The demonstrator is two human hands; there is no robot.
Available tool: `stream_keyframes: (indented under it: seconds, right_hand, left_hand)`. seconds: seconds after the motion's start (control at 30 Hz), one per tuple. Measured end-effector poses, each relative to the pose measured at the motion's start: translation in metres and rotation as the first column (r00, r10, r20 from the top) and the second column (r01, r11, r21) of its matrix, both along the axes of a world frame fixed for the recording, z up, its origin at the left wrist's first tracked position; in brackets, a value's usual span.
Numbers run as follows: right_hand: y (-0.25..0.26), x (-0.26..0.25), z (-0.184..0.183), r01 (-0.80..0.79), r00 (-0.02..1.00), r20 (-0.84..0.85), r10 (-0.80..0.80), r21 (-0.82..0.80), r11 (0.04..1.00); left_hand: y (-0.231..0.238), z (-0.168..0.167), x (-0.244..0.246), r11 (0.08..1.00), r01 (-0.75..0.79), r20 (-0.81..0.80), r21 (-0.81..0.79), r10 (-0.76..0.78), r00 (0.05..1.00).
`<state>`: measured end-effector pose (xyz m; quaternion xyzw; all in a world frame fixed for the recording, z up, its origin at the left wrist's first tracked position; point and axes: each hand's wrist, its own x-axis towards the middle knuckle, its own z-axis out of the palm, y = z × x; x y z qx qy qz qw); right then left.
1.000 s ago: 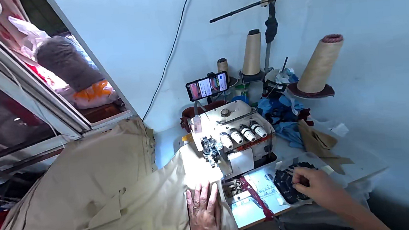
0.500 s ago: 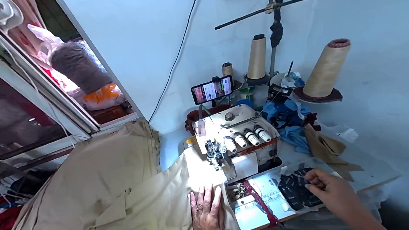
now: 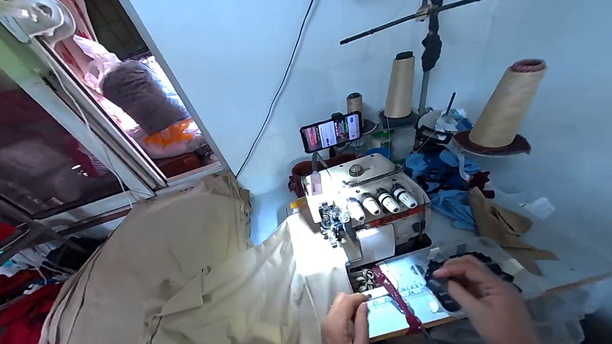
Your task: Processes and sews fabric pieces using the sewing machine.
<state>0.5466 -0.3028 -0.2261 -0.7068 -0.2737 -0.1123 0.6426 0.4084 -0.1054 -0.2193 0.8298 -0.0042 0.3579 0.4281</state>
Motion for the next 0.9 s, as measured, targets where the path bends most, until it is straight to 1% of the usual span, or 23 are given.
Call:
stream_keyframes:
  seconds: [0.03, 0.07, 0.1, 0.13, 0.17, 0.2, 0.3, 0.37, 0.43, 0.5, 0.57, 0.63, 0.7, 0.77, 0.8, 0.9]
  right_hand:
    - [0.013, -0.013, 0.002, -0.069, 0.997, 0.023, 0.068, 0.056, 0.996]
    - [0.024, -0.025, 0.003, -0.125, 0.992, 0.044, 0.121, 0.090, 0.988]
    - [0.034, -0.035, 0.002, -0.160, 0.986, 0.065, 0.154, 0.108, 0.981]
    - [0.042, -0.043, 0.001, -0.178, 0.981, 0.092, 0.168, 0.107, 0.978]
    - [0.047, -0.048, -0.001, -0.177, 0.978, 0.127, 0.164, 0.101, 0.979]
    - [0.050, -0.051, -0.003, -0.170, 0.976, 0.155, 0.153, 0.104, 0.980]
    - [0.053, -0.053, -0.008, -0.192, 0.968, 0.189, 0.168, 0.121, 0.974]
    - [0.053, -0.054, -0.012, -0.231, 0.960, 0.194, 0.203, 0.135, 0.964]
    - [0.053, -0.056, -0.014, -0.241, 0.958, 0.191, 0.214, 0.134, 0.961]
    - [0.054, -0.057, -0.016, -0.225, 0.962, 0.189, 0.198, 0.131, 0.966]
    - [0.053, -0.058, -0.016, -0.209, 0.966, 0.178, 0.186, 0.123, 0.970]
    - [0.052, -0.057, -0.017, -0.219, 0.972, 0.119, 0.204, 0.128, 0.967]
    - [0.050, -0.055, -0.015, -0.241, 0.968, -0.040, 0.249, 0.137, 0.961]
    - [0.047, -0.052, -0.015, -0.310, 0.907, -0.245, 0.343, 0.165, 0.936]
    - [0.046, -0.050, -0.015, -0.352, 0.861, -0.315, 0.399, 0.199, 0.915]
    - [0.048, -0.051, -0.013, -0.398, 0.761, -0.422, 0.492, 0.296, 0.869]
  left_hand:
    - [-0.007, 0.006, -0.001, 0.967, 0.134, -0.079, -0.216, -0.154, 0.985]
    - [-0.011, 0.010, -0.001, 0.867, 0.242, -0.115, -0.435, -0.320, 0.940]
    - [-0.013, 0.013, -0.001, 0.724, 0.308, -0.099, -0.617, -0.461, 0.882]
    - [-0.014, 0.013, -0.002, 0.592, 0.336, -0.054, -0.733, -0.543, 0.838]
    - [-0.014, 0.013, -0.002, 0.511, 0.328, -0.023, -0.795, -0.565, 0.825]
    - [-0.015, 0.013, -0.003, 0.469, 0.300, -0.013, -0.831, -0.554, 0.832]
    - [-0.014, 0.017, -0.008, 0.369, 0.183, -0.047, -0.911, -0.534, 0.844]
    - [-0.010, 0.018, -0.010, 0.295, 0.172, -0.038, -0.940, -0.592, 0.805]
    - [-0.011, 0.017, -0.010, 0.240, 0.163, -0.010, -0.957, -0.589, 0.808]
    - [-0.010, 0.018, -0.012, 0.238, 0.158, -0.007, -0.958, -0.572, 0.821]
    - [-0.009, 0.020, -0.012, 0.278, 0.140, -0.028, -0.950, -0.525, 0.851]
    - [-0.007, 0.019, -0.013, 0.359, 0.132, -0.055, -0.924, -0.467, 0.883]
    - [-0.004, 0.015, -0.013, 0.477, 0.136, -0.084, -0.868, -0.412, 0.907]
    - [-0.003, 0.011, -0.014, 0.584, 0.138, -0.113, -0.800, -0.373, 0.921]
    - [-0.003, 0.010, -0.015, 0.613, 0.132, -0.125, -0.779, -0.358, 0.925]
    - [-0.004, 0.007, -0.014, 0.677, 0.112, -0.153, -0.727, -0.320, 0.935]
